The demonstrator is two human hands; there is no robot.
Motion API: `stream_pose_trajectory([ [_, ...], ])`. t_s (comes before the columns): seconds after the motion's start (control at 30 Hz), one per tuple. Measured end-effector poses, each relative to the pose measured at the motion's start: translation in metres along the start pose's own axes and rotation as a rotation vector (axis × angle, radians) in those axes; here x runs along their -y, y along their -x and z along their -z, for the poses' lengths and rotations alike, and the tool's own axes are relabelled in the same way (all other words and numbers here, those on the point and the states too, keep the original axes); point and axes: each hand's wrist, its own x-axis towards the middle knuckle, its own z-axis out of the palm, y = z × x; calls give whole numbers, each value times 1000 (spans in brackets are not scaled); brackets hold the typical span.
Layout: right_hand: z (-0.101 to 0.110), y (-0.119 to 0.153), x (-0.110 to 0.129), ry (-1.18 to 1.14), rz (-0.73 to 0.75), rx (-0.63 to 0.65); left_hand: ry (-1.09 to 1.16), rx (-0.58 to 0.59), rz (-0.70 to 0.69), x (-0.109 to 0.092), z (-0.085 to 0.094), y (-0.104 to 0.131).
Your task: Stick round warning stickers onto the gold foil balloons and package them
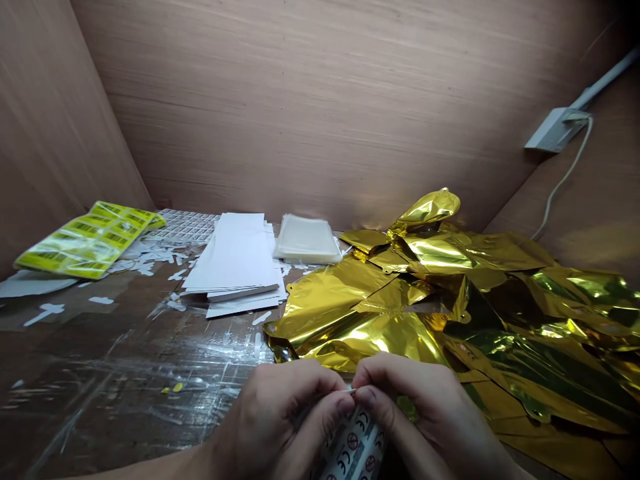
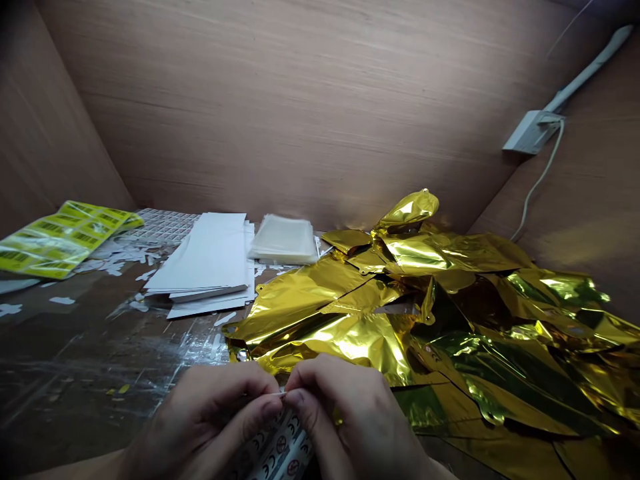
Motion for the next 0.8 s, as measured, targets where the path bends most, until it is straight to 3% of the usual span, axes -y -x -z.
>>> stream_pose_trajectory([
  [0.33,-4,3,-4,112,57,-9,-37,11,-30,0,0,5],
  [0.6,-7,3,-11,152,107,-43,-11,101,161,-2,-1,5],
  [0.8,0,-1,0,58,-12,22,-34,125,120,0,-3,3],
])
